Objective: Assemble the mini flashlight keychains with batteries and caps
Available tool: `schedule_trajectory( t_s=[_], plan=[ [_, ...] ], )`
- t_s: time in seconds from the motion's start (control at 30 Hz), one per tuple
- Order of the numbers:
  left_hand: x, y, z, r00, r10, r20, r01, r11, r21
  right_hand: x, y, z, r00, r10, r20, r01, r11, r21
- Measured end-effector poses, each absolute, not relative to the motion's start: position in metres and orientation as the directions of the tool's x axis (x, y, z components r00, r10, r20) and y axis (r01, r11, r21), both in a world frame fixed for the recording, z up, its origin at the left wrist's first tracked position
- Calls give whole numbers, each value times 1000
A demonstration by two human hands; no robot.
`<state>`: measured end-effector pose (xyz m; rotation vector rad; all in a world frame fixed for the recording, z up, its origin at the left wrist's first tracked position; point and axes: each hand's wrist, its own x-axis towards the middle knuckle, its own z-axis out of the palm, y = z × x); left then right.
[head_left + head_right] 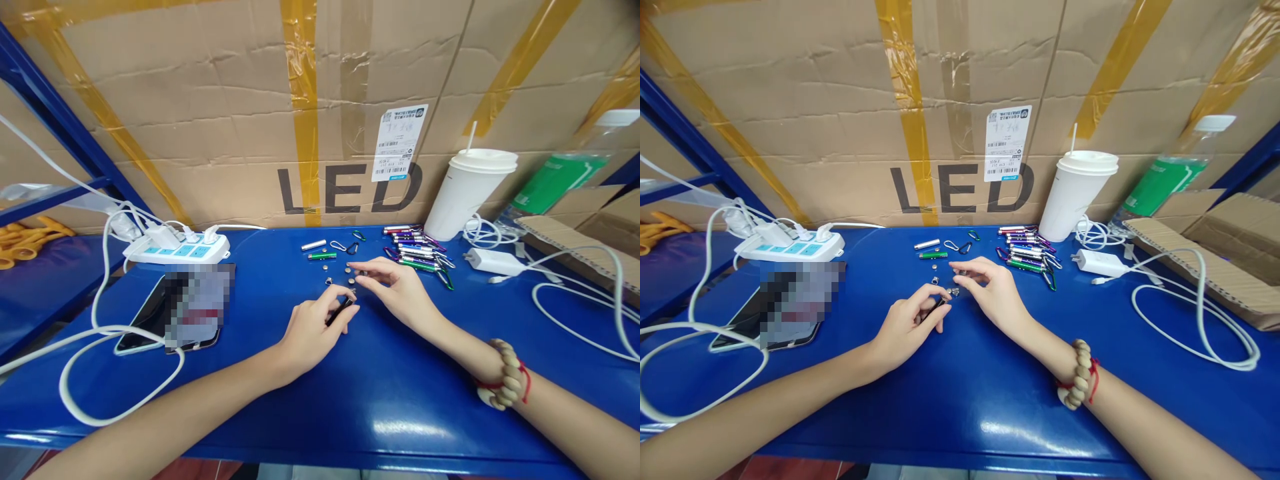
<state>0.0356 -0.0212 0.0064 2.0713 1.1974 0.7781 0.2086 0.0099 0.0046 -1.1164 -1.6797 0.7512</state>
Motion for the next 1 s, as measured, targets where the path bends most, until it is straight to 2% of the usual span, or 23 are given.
schedule_trajectory(
  t_s=[0.2,0.43,0.67,0.87,1.0],
  plan=[
    [35,-22,7,422,890,172,535,-397,745,206,9,7,-102,960,259,226,276,-934],
    [35,-21,6,426,887,181,554,-413,723,205,5,12,-150,940,306,244,335,-910],
    [35,-19,6,410,887,214,511,-418,751,205,8,9,-89,937,338,224,350,-910],
    [35,-17,6,408,878,250,489,-441,753,205,8,8,-105,956,274,171,289,-942],
    [35,-17,5,390,881,267,499,-446,743,204,7,7,-93,956,280,172,292,-941]
  ],
)
